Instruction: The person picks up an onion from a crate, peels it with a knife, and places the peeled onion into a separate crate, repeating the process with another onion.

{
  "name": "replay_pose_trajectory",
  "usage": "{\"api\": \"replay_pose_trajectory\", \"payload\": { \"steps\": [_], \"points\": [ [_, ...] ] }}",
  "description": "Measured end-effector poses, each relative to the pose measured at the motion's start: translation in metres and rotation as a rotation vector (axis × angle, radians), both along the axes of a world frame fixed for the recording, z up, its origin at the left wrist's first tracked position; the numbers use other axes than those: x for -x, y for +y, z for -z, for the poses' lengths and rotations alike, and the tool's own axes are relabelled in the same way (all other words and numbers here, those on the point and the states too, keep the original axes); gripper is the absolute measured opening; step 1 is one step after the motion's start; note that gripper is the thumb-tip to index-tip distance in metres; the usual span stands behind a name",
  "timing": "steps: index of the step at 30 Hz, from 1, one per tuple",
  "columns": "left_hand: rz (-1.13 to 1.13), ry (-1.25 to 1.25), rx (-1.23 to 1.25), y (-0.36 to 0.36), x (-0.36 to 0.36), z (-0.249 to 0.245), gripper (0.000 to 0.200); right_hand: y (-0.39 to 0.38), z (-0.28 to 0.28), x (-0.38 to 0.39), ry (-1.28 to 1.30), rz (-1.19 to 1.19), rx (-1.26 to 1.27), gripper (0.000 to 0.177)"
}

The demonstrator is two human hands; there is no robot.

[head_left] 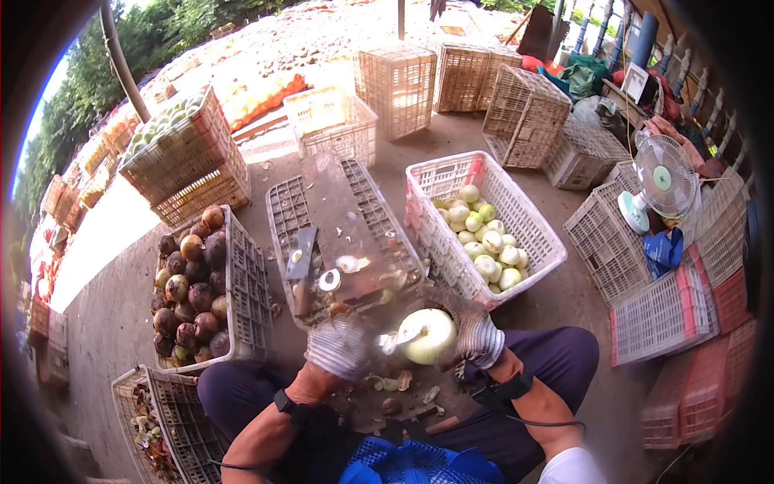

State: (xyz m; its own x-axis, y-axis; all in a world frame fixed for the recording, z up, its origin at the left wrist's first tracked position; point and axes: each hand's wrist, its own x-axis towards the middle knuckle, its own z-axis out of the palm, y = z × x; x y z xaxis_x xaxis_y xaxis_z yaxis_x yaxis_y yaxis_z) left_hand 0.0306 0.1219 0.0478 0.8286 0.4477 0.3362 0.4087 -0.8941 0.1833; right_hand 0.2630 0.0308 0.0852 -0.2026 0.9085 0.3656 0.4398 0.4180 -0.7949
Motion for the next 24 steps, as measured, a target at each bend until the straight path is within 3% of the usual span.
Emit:
{"api": "replay_pose_trajectory", "payload": {
  "steps": [3,4,6,10,13,19,22,24],
  "points": [
    [-0.123,0.024,0.006,0.011,0.005,-0.003,0.019,-0.005,0.013,-0.001,0.098,0.075,-0.032,0.058],
    [-0.111,-0.081,-0.017,0.013,0.008,-0.004,0.023,-0.008,0.014,-0.001,0.081,0.118,-0.019,0.059],
    [-0.174,0.051,0.064,0.011,0.011,-0.007,0.027,-0.012,0.002,0.001,0.0,0.185,0.018,0.06],
    [0.034,0.038,0.246,-0.001,0.005,-0.016,0.02,-0.012,0.013,0.003,-0.224,0.335,-0.063,0.058],
    [0.045,0.148,0.318,-0.003,0.005,-0.003,0.019,-0.01,0.014,0.006,-0.379,0.343,-0.171,0.053],
    [-0.031,0.344,0.377,-0.009,-0.008,-0.019,0.022,-0.01,0.008,0.019,-0.313,0.337,-0.185,0.046],
    [-0.084,0.41,0.378,-0.012,-0.01,-0.014,0.019,-0.008,0.012,0.018,-0.468,0.311,-0.187,0.046],
    [-0.118,0.431,0.378,-0.014,-0.012,-0.008,0.019,-0.008,0.021,0.018,-0.403,0.357,-0.172,0.049]
  ]
}}
